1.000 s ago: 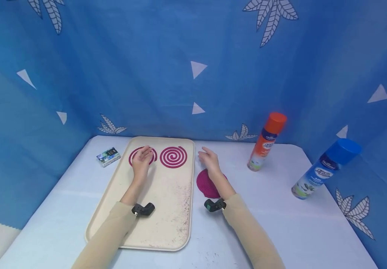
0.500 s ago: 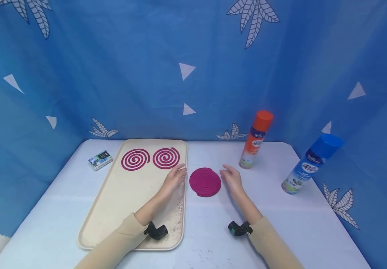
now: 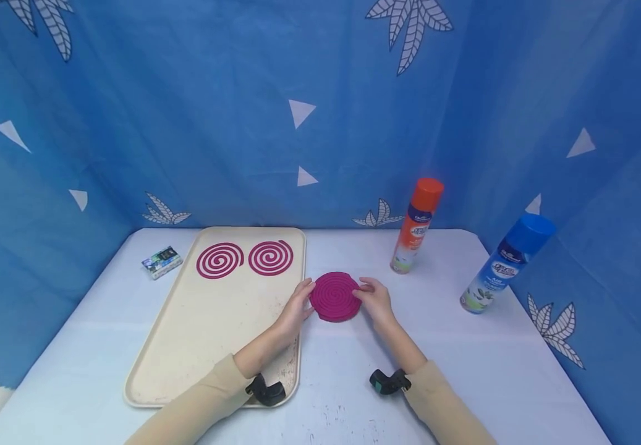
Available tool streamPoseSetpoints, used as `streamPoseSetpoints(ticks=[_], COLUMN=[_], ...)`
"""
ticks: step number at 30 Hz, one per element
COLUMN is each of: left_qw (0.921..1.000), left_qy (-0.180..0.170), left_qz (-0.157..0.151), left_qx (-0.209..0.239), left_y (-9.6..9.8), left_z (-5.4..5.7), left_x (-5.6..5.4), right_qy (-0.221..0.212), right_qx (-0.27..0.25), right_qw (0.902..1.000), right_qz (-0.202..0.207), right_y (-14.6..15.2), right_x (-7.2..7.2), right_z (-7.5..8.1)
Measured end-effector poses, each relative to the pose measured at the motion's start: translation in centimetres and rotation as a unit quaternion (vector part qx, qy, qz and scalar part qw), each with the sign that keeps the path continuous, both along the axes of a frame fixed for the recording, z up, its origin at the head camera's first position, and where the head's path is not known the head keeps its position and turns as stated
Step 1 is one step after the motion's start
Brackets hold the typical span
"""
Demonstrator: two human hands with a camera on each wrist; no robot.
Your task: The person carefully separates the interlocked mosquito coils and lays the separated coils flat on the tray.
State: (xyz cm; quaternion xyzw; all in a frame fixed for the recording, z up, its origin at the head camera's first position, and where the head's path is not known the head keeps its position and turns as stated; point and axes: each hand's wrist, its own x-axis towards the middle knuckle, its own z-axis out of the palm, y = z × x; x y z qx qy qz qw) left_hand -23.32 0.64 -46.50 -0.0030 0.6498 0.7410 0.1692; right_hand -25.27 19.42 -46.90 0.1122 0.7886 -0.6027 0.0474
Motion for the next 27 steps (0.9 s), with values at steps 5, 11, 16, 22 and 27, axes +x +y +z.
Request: streamPoseSetpoints(ticks=[5,11,16,22,27], left_qw=[0.9993,0.9987,0.9935,0.9628,0.9203], left_qy=[0.000,0.016,0.091,0.239,0.340], left_qz=[0.017,0.029,0.066,0.078,0.087], left_qx=[0.033,0.040,-0.016,-0.099,-0.174], left_y=[-0.3,-1.1,-2.3,-4.0,-5.0], left_z=[-0.4,0.0,1.7,5.1,7.2], left_x=[-0.3,-0.5,-1.1,-1.2,-0.4], right_qy=[-0.041,-0.091,-0.075,-0.022,0.025], right_qx=[-0.103,-0.181,-0.228,-0.297,-0.309], right_qw=[0.9936,0.9791,0.9702,0.9546,0.9491], right_qz=[-0.022,-0.019,-0.033,-0.011,0.055], right_y=[-0.5,-1.0,-1.7,-3.8,-5.5], right_x=[-0.7,-1.4,-1.4,0.0,1.9], right_z=[0.2,0.9,3.5,7.4,9.8])
